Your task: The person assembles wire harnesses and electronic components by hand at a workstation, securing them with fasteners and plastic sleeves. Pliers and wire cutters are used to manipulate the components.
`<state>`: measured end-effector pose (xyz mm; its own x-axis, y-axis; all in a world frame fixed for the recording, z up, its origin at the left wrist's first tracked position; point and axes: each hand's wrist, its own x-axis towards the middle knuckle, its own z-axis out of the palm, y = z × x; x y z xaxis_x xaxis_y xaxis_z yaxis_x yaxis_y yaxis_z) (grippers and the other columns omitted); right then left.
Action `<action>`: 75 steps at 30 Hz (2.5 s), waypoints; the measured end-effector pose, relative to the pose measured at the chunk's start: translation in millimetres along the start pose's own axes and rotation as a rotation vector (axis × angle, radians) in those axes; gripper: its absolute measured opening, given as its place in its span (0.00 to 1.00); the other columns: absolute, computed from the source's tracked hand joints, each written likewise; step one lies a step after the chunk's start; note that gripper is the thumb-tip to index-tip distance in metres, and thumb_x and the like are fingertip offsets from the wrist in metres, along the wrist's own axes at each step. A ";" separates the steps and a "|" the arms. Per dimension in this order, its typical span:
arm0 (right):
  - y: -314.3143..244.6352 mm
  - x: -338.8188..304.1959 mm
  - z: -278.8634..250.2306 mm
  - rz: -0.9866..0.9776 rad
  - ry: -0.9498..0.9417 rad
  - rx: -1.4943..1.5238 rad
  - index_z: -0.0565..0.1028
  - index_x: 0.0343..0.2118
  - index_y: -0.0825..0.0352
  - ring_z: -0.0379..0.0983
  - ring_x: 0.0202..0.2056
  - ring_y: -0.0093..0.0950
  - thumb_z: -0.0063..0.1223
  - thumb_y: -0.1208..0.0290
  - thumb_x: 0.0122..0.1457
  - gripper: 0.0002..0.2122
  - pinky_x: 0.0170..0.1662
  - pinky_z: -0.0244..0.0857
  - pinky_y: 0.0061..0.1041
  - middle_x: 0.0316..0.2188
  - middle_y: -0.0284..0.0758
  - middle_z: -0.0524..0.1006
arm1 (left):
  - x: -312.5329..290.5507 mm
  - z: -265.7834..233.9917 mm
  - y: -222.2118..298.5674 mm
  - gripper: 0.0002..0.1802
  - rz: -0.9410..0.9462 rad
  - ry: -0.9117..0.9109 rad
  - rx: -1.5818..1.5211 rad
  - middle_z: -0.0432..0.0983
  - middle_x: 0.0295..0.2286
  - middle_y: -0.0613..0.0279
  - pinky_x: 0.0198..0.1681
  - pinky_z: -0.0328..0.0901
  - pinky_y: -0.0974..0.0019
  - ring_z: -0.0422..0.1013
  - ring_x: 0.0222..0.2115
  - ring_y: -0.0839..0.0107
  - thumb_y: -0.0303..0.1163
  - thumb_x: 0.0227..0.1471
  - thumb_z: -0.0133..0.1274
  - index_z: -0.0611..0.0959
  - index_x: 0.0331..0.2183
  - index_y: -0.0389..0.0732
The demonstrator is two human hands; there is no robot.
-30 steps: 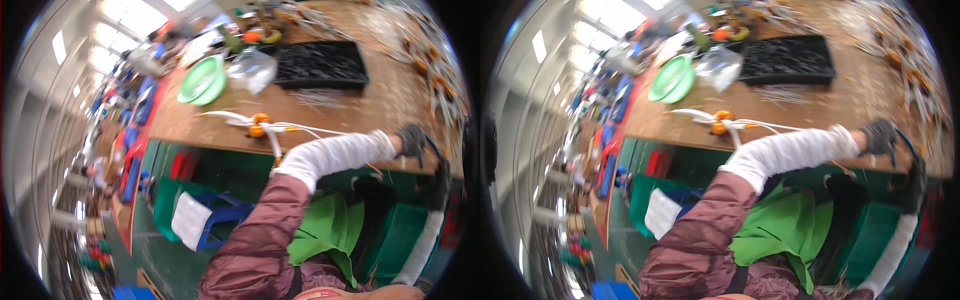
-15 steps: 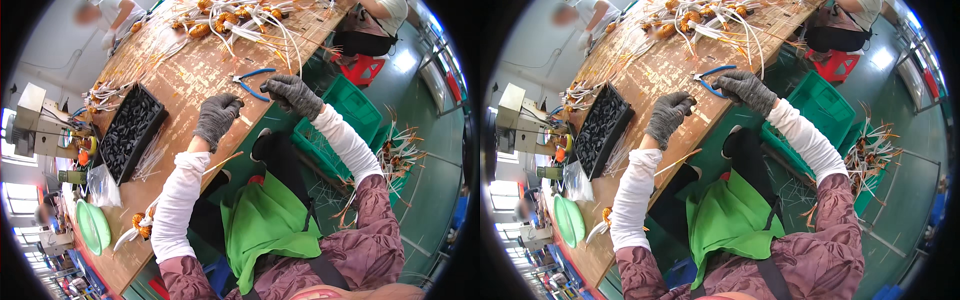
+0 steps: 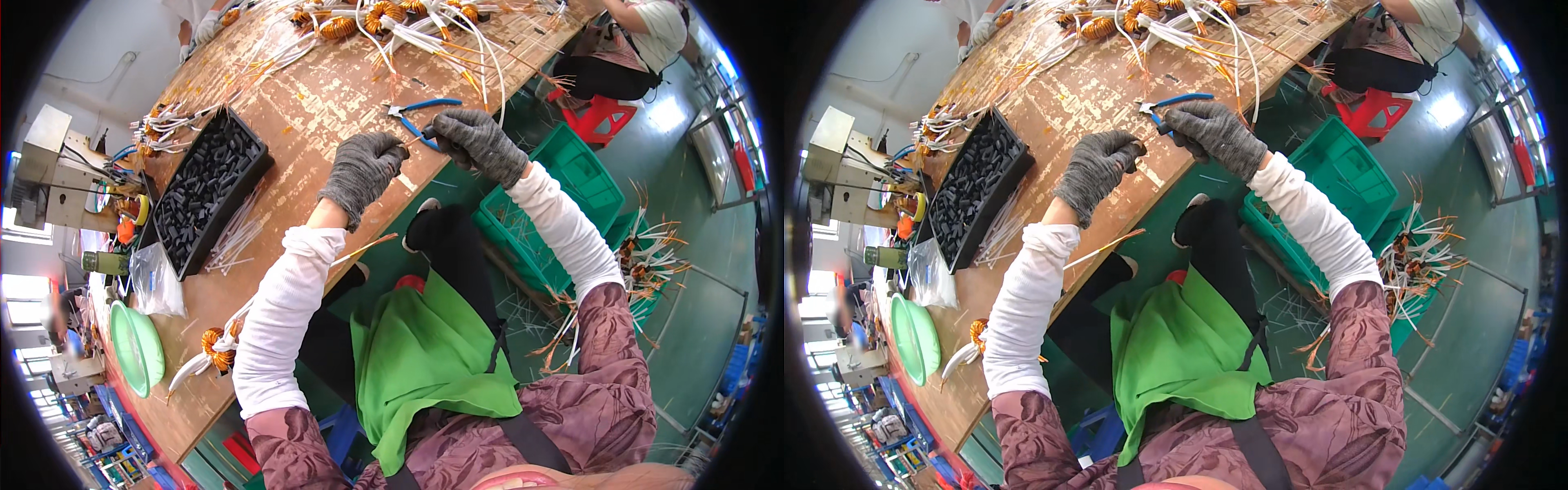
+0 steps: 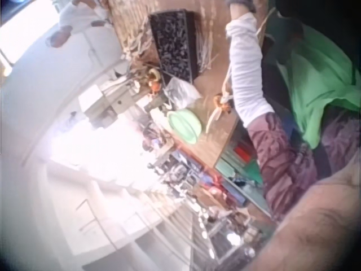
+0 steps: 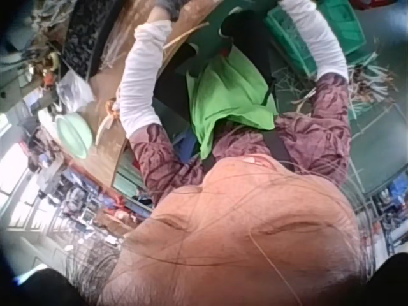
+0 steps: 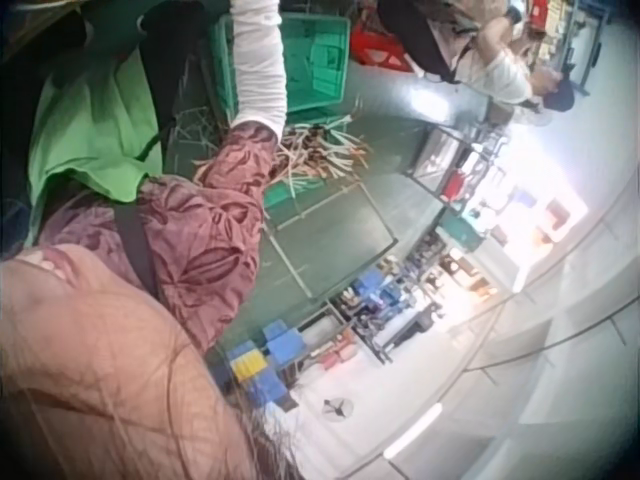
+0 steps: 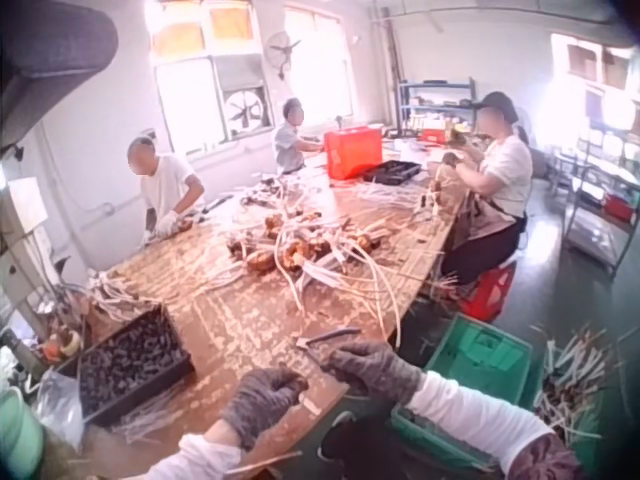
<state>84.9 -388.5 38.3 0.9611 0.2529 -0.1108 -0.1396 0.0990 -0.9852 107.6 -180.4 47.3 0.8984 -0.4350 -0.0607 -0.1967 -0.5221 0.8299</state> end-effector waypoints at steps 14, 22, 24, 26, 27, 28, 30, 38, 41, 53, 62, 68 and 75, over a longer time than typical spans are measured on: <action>6.3 10.7 10.5 -0.063 -0.090 -0.116 0.75 0.33 0.67 0.62 0.13 0.13 0.47 0.60 0.58 0.13 0.15 0.55 0.12 0.18 0.26 0.71 | 0.4 -1.4 -5.2 0.12 0.051 -0.010 0.031 0.76 0.20 0.56 0.29 0.66 0.66 0.73 0.21 0.67 0.36 0.46 0.50 0.81 0.30 0.39; 7.3 11.0 12.3 -0.023 -0.156 0.046 0.71 0.39 0.66 0.61 0.15 0.14 0.52 0.64 0.54 0.13 0.17 0.55 0.13 0.20 0.27 0.70 | -9.8 -15.4 21.9 0.12 -0.205 -0.154 -0.156 0.74 0.19 0.65 0.19 0.61 0.75 0.65 0.17 0.81 0.37 0.50 0.52 0.81 0.33 0.38; 5.8 9.4 11.9 -0.014 -0.189 0.115 0.70 0.40 0.65 0.61 0.16 0.13 0.52 0.66 0.54 0.13 0.18 0.55 0.13 0.21 0.26 0.70 | -9.8 -20.0 22.6 0.13 -0.197 -0.176 -0.215 0.73 0.19 0.65 0.18 0.60 0.76 0.65 0.16 0.81 0.39 0.50 0.52 0.81 0.33 0.39; 3.5 7.0 12.8 -0.004 -0.221 0.185 0.70 0.40 0.65 0.60 0.17 0.13 0.53 0.67 0.54 0.13 0.19 0.55 0.13 0.23 0.26 0.70 | -9.4 -25.5 24.7 0.16 -0.213 -0.247 -0.240 0.75 0.21 0.64 0.19 0.61 0.76 0.66 0.17 0.80 0.41 0.51 0.51 0.80 0.35 0.38; 0.6 4.9 13.7 -0.018 -0.229 0.183 0.70 0.41 0.65 0.59 0.18 0.13 0.53 0.68 0.53 0.13 0.19 0.54 0.13 0.23 0.26 0.70 | -9.5 -27.3 23.3 0.16 -0.212 -0.246 -0.240 0.75 0.21 0.64 0.19 0.61 0.76 0.66 0.17 0.80 0.41 0.51 0.51 0.80 0.35 0.38; -1.8 3.3 14.4 -0.032 -0.237 0.181 0.70 0.41 0.66 0.59 0.19 0.13 0.53 0.69 0.53 0.13 0.20 0.53 0.13 0.24 0.26 0.70 | -9.7 -29.0 21.1 0.17 -0.197 -0.276 -0.272 0.75 0.22 0.64 0.20 0.62 0.76 0.67 0.17 0.79 0.42 0.51 0.50 0.79 0.36 0.38; -3.6 1.4 16.2 -0.021 -0.235 0.215 0.70 0.41 0.66 0.58 0.19 0.12 0.53 0.69 0.53 0.13 0.19 0.53 0.13 0.24 0.26 0.70 | -10.6 -31.4 19.3 0.18 -0.180 -0.312 -0.303 0.76 0.23 0.63 0.21 0.63 0.76 0.67 0.18 0.78 0.42 0.52 0.50 0.78 0.38 0.38; 0.3 1.3 18.4 0.026 -0.246 0.344 0.71 0.41 0.67 0.57 0.18 0.12 0.52 0.69 0.54 0.12 0.19 0.50 0.12 0.23 0.25 0.68 | -19.0 -31.2 25.3 0.18 -0.177 -0.273 -0.261 0.76 0.26 0.63 0.23 0.65 0.74 0.69 0.20 0.77 0.33 0.49 0.50 0.75 0.43 0.36; 4.3 1.3 19.3 0.026 -0.226 0.374 0.71 0.40 0.66 0.56 0.18 0.12 0.52 0.69 0.54 0.11 0.18 0.49 0.12 0.21 0.24 0.66 | -19.7 -24.0 18.5 0.18 -0.087 -0.183 -0.177 0.76 0.25 0.62 0.24 0.65 0.74 0.69 0.19 0.78 0.30 0.48 0.52 0.76 0.42 0.36; 16.9 -3.4 41.4 -0.028 -0.137 0.562 0.71 0.37 0.68 0.56 0.17 0.13 0.49 0.68 0.56 0.10 0.18 0.48 0.12 0.20 0.25 0.64 | -27.4 -5.2 5.5 0.11 0.411 0.216 0.446 0.74 0.24 0.49 0.28 0.65 0.61 0.71 0.23 0.56 0.25 0.44 0.52 0.78 0.35 0.36; 24.5 -8.6 41.8 -0.010 -0.099 0.539 0.72 0.35 0.68 0.57 0.17 0.13 0.49 0.68 0.56 0.09 0.18 0.49 0.12 0.21 0.26 0.65 | -33.5 -4.2 5.1 0.14 0.355 0.166 0.294 0.75 0.27 0.49 0.31 0.66 0.63 0.72 0.26 0.58 0.26 0.44 0.53 0.78 0.37 0.35; 23.1 -8.5 27.6 -0.033 -0.073 0.535 0.72 0.35 0.68 0.57 0.17 0.13 0.49 0.68 0.56 0.09 0.18 0.49 0.12 0.21 0.26 0.66 | -23.0 0.7 9.0 0.13 0.101 0.043 0.058 0.75 0.26 0.49 0.32 0.65 0.59 0.72 0.28 0.56 0.28 0.44 0.51 0.78 0.36 0.38; 23.1 3.7 88.6 0.016 0.065 0.307 0.72 0.37 0.63 0.52 0.15 0.11 0.45 0.63 0.57 0.10 0.18 0.47 0.12 0.16 0.19 0.60 | -47.5 -22.1 -13.8 0.06 0.318 0.301 0.593 0.71 0.19 0.51 0.26 0.63 0.56 0.69 0.23 0.54 0.25 0.39 0.47 0.76 0.26 0.38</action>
<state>64.1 -300.0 26.7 0.9702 0.1951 -0.1436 -0.2103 0.3842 -0.8990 76.3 -136.3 51.0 0.8145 -0.4562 0.3584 -0.5686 -0.7503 0.3373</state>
